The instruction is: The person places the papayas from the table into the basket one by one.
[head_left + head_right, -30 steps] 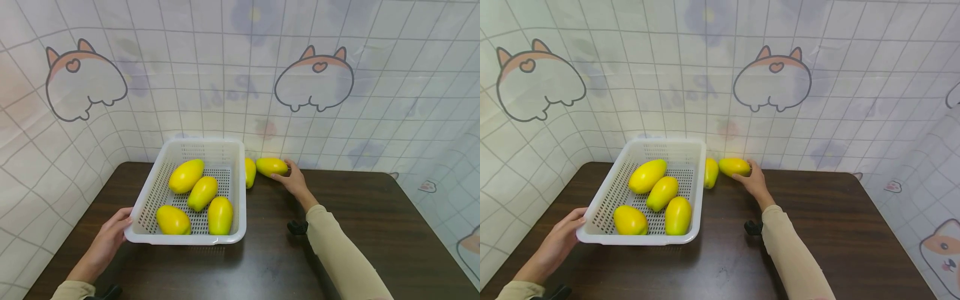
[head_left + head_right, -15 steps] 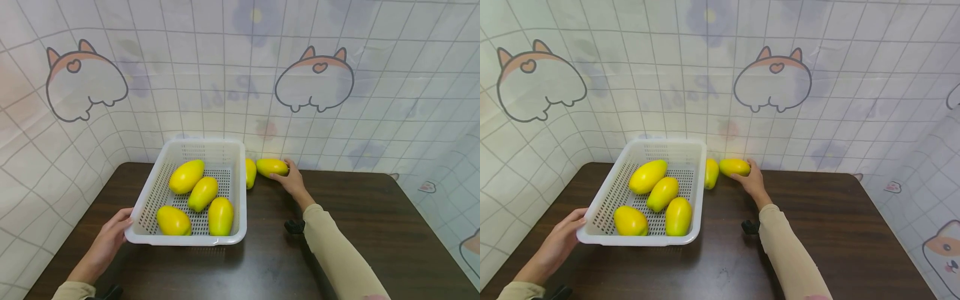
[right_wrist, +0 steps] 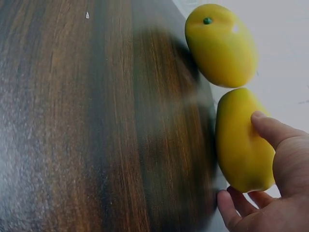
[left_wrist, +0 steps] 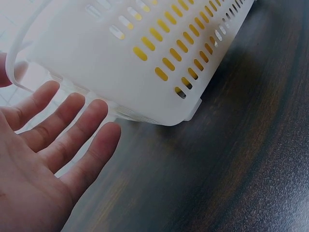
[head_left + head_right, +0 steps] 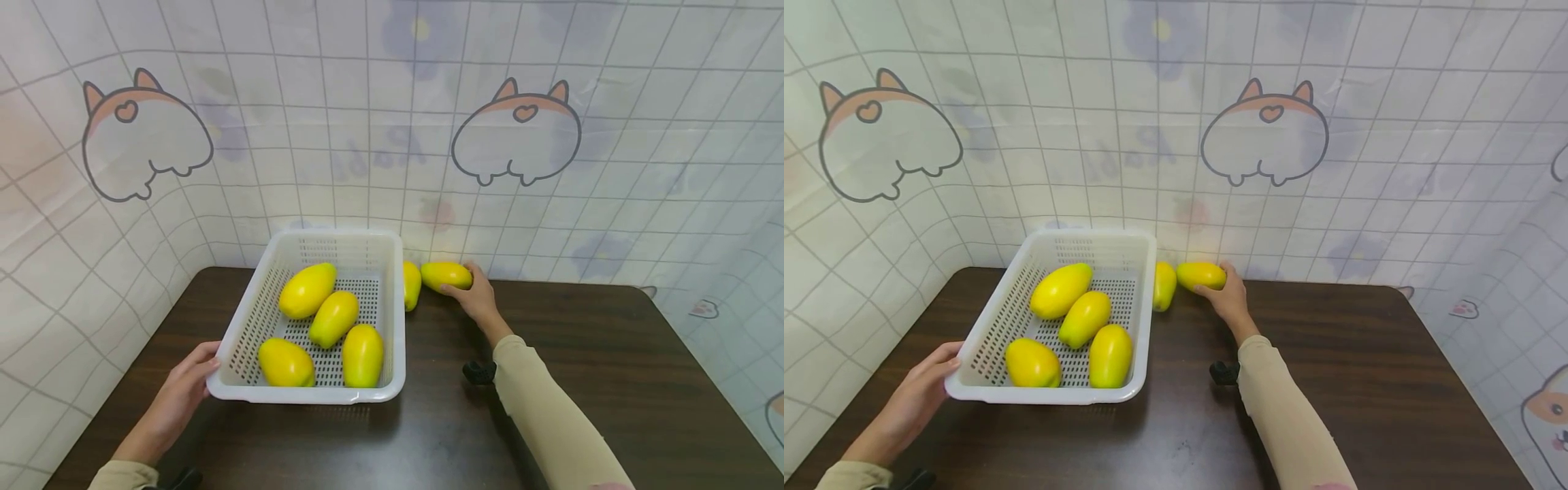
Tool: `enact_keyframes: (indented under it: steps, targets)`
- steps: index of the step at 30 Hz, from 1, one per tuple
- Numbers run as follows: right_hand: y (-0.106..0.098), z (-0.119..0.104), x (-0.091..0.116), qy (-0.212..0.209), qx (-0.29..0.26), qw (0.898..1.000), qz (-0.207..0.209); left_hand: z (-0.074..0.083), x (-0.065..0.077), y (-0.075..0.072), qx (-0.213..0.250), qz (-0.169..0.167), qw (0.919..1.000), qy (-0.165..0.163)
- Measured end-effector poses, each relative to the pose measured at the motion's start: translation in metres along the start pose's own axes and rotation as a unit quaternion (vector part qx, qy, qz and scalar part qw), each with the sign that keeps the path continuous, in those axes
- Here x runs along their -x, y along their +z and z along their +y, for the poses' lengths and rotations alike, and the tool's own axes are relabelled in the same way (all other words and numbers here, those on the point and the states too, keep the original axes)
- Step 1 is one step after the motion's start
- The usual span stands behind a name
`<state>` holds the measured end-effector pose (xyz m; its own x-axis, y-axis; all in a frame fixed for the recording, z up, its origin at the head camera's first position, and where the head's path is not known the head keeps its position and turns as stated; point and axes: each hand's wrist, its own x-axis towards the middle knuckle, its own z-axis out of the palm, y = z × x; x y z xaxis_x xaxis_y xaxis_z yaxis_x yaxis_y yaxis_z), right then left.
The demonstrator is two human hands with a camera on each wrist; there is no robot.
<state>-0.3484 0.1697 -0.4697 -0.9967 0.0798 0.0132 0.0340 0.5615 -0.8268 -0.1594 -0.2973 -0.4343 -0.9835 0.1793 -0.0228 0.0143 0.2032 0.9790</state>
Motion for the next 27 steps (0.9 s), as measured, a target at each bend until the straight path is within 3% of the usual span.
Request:
enact_keyframes:
  steps: [27]
  targets:
    - [-0.0052,0.0066,0.0068,0.014,-0.015,1.000,0.015,0.0008,0.0001,0.0009,-0.010,0.005,0.9999,-0.011]
